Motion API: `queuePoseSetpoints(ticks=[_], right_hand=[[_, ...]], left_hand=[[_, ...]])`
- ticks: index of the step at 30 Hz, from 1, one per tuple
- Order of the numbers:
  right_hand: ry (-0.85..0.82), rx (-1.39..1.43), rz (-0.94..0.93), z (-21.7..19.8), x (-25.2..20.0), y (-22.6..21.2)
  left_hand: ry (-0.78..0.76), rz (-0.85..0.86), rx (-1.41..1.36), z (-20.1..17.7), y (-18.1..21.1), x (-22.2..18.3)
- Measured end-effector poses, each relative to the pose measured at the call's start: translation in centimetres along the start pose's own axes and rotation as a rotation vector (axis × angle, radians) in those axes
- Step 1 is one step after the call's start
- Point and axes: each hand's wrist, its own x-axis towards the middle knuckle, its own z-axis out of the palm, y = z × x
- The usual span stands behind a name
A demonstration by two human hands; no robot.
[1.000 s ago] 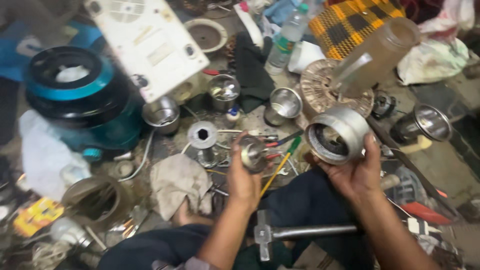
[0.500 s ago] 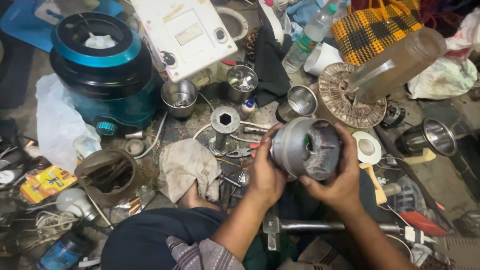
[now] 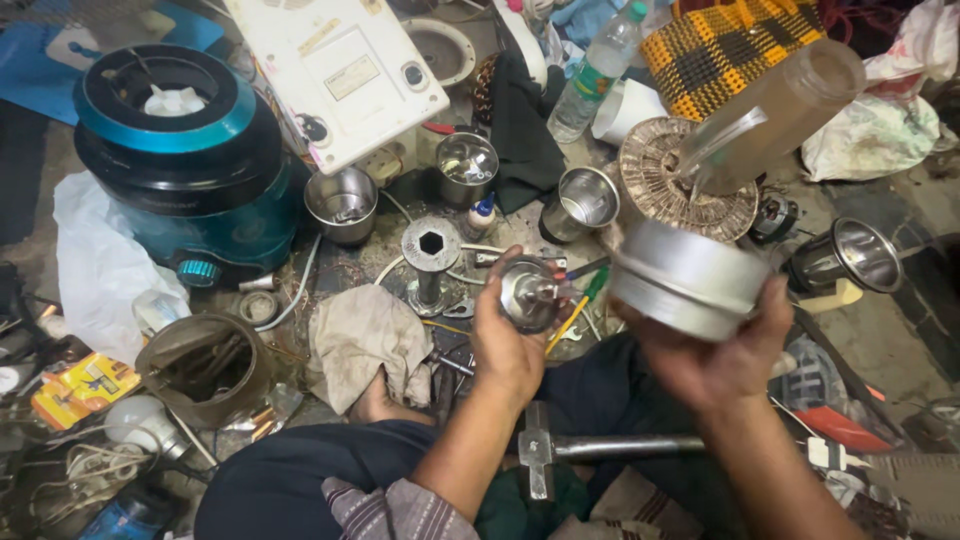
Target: The person assembles a blender by inserting a blade assembly into the metal jar, wiping the interior, and screwing the jar onto the base. They use pliers and a screwdriver during the process.
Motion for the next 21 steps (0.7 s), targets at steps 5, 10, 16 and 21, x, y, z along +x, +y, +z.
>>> queuePoseSetpoints(ticks=[5, 10, 16, 21], right_hand=[[0.207, 0.164, 0.321, -2.0, 0.1, -0.2], [0.204, -0.171, 0.360, -4.9, -0.6, -0.8], [-0.058, -1.064, 0.025, -2.6, 2.0, -1.5], [-0.033, -1.623, -0.097, 1.9, 3.2, -0.3]], left_hand=[[-0.045, 0.166, 0.069, 1.0, 1.1, 0.3], [-0.240, 0.375, 0.406, 1.1, 1.5, -0.7], [-0.268, 0.330, 0.832, 0.5, 0.3, -1.3], [-0.253, 0.189, 0.290, -0.4, -1.0, -0.4]])
